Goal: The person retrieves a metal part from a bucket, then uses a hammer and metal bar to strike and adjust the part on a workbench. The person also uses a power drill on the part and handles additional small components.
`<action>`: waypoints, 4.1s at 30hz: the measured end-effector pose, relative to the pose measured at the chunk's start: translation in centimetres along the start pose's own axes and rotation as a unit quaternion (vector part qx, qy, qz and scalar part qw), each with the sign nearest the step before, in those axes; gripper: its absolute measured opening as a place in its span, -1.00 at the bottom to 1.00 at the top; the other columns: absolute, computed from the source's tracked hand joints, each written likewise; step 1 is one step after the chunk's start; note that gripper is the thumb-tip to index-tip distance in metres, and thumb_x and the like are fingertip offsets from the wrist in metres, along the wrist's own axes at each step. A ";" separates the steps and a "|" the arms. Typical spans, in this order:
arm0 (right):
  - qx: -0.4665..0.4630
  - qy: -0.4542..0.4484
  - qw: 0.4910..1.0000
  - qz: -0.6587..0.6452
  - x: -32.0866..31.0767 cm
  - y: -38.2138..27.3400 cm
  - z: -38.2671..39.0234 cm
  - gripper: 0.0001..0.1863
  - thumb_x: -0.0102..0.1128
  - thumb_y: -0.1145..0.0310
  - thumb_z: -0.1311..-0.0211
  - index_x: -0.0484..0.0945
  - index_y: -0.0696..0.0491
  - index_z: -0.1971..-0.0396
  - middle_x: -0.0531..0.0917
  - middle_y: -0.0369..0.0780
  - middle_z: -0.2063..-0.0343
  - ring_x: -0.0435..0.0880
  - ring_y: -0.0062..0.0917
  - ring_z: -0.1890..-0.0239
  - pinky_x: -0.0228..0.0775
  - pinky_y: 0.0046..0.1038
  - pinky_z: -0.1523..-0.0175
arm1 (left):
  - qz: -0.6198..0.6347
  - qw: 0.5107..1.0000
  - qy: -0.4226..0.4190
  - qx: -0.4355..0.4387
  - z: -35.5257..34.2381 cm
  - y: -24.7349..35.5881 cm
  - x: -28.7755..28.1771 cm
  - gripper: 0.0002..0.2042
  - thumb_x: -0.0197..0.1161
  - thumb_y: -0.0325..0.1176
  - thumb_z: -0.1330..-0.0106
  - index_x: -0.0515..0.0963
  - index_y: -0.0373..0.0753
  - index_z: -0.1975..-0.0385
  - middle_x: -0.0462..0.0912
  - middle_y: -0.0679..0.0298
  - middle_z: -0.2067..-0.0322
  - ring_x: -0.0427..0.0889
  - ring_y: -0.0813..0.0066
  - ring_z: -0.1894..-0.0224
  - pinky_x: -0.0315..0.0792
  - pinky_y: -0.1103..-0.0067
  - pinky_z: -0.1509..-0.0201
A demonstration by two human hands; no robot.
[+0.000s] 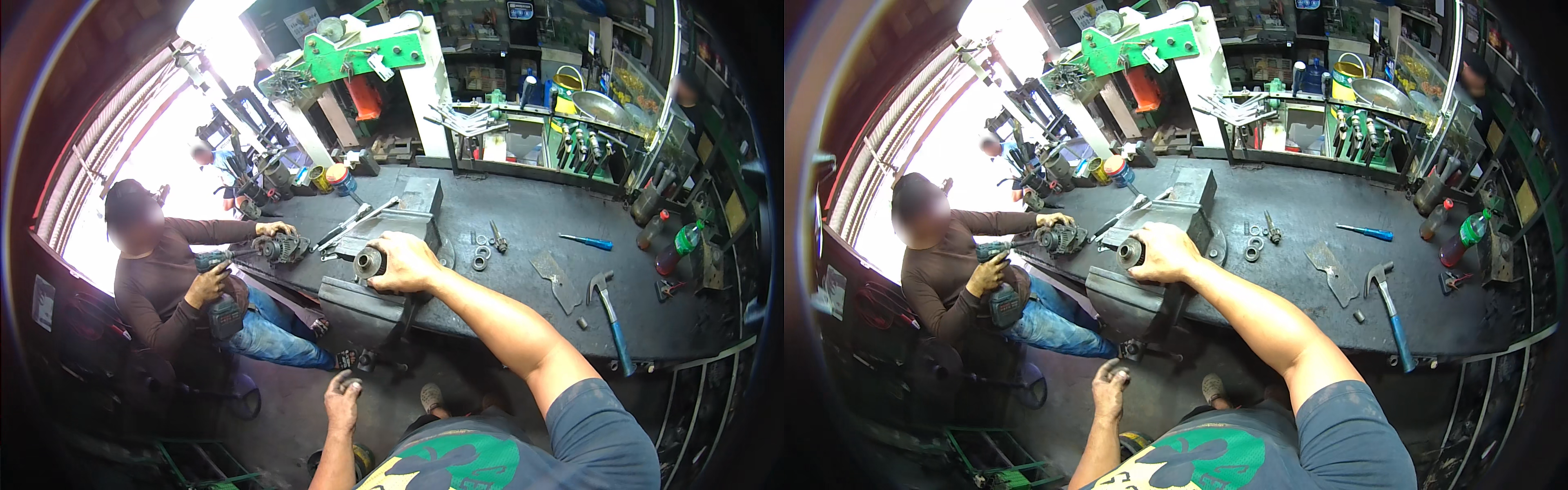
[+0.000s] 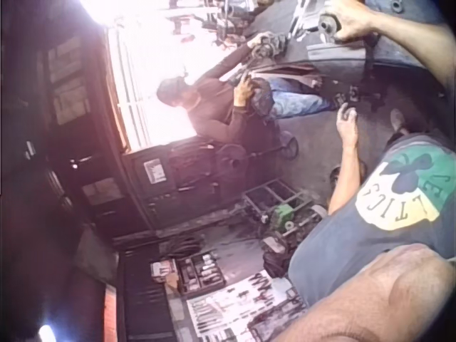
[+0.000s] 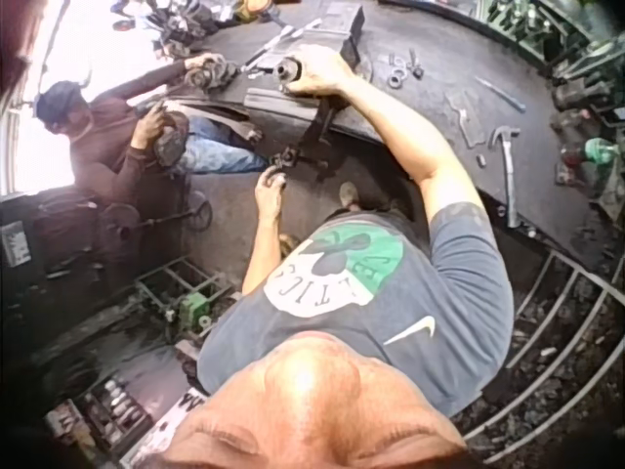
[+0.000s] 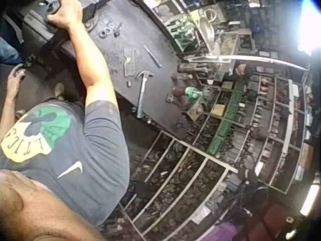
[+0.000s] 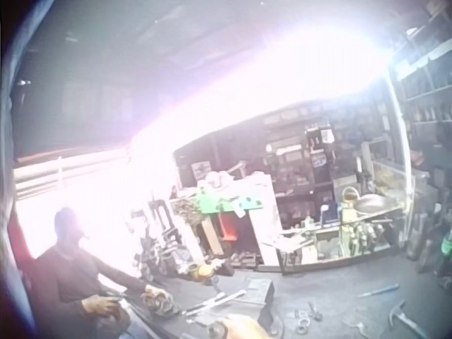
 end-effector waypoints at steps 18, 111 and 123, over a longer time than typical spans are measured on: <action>-0.011 -0.015 0.999 0.033 0.6 -0.1 0.3 -0.09 0.75 -0.24 0.07 0.76 -0.04 -0.28 0.68 -0.10 -0.17 0.62 -0.13 -0.36 0.46 -0.12 -0.50 | -0.142 0.905 -0.040 0.399 -7.6 22.1 10.0 -0.24 0.49 -0.46 -0.38 0.34 -0.44 -0.56 0.56 -0.14 -0.43 0.56 0.07 -0.48 0.36 0.22 -0.64; 0.340 -0.193 0.919 0.043 3.7 13.6 53.1 0.10 0.54 0.29 -0.31 0.05 -0.03 -0.75 0.61 0.12 -0.33 0.80 -0.05 -0.14 0.63 -0.05 -0.35 | -0.032 0.884 0.183 0.429 -0.3 10.9 11.9 -0.19 0.46 -0.45 -0.32 0.29 -0.38 -0.60 0.42 -0.08 -0.55 0.44 -0.02 -0.59 0.34 0.18 -0.66; -0.152 0.015 0.984 -0.094 0.3 -3.2 17.5 -0.10 0.39 0.70 -0.20 0.33 0.17 -0.59 0.80 -0.03 -0.08 0.84 -0.36 0.16 0.69 -0.29 -0.09 | -0.351 0.783 0.080 -0.508 36.5 -41.5 -15.0 -0.48 0.52 0.00 -0.31 0.82 -0.35 -0.04 0.81 -0.18 -0.15 0.80 -0.05 -0.27 0.64 0.21 -0.33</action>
Point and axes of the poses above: each hand's wrist, its own z-axis away from the middle knuckle, its own x-axis out of the palm, y = z × x, the point moved 4 cm from there along -z, towards the middle knuckle
